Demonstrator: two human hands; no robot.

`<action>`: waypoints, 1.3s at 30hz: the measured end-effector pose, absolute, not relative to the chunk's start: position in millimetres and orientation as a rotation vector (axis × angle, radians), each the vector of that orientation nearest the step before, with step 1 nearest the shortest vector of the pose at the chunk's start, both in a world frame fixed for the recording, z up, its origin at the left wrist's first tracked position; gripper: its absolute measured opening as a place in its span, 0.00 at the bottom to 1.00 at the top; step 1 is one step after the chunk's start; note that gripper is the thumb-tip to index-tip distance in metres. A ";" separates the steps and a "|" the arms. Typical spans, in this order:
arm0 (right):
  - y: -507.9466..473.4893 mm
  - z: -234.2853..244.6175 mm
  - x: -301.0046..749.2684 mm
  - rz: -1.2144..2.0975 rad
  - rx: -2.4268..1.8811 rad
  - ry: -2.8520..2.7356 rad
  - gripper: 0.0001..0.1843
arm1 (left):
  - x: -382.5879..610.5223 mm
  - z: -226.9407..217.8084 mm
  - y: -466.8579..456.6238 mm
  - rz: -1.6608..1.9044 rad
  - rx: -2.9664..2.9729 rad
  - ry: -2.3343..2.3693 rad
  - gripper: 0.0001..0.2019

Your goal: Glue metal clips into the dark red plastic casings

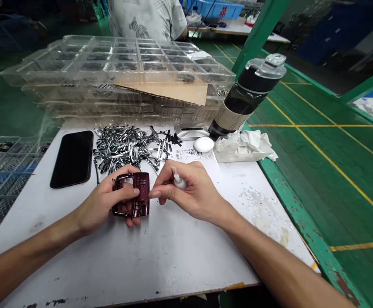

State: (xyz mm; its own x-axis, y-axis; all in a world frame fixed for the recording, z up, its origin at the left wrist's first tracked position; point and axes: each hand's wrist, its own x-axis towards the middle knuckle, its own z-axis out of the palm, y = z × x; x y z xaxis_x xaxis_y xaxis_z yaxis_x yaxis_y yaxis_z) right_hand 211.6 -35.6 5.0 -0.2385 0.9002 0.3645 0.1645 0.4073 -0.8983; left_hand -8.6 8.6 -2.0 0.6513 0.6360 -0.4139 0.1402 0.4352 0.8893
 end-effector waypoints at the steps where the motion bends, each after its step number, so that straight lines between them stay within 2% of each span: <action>1: -35.7 4.8 211.4 0.940 -0.948 -1.679 0.07 | -8.5 -1.6 8.5 0.359 1.102 0.837 0.09; 5: -35.0 5.1 212.1 0.954 -0.924 -1.604 0.07 | -7.7 3.2 9.4 0.343 1.090 0.865 0.09; 7: -33.2 8.2 217.0 0.855 -0.927 -1.530 0.08 | -7.3 6.0 10.3 0.324 1.088 0.879 0.09; 14: -28.1 39.0 296.9 0.079 -1.108 -1.116 0.12 | -4.8 8.0 5.8 0.325 1.065 0.980 0.14; 17: -30.3 47.1 339.7 -0.143 -1.219 -1.048 0.14 | -2.8 6.0 2.5 0.358 1.067 1.031 0.18; 23: -32.3 39.3 361.8 -0.167 -1.428 -1.181 0.16 | 2.0 9.1 -1.5 0.384 1.096 1.112 0.26; 28: -32.7 35.3 357.6 -0.187 -1.597 -1.390 0.16 | 3.3 12.6 -2.4 0.387 1.133 1.104 0.27; 36: -35.3 39.6 356.5 -0.283 -1.592 -1.401 0.15 | 1.9 10.1 -3.6 0.388 1.122 1.088 0.33; 39: -34.2 39.5 355.4 -0.225 -1.659 -1.476 0.14 | 2.0 8.6 -4.4 0.407 1.116 1.079 0.35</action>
State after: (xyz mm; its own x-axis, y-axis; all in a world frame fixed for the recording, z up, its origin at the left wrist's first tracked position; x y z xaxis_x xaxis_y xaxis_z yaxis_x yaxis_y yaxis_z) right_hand 355.4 -34.2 39.5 0.2773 0.7139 0.6430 0.8729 0.0923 -0.4790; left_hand 2.0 -4.4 8.6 0.4663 0.7371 -0.4891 0.2296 0.4331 0.8716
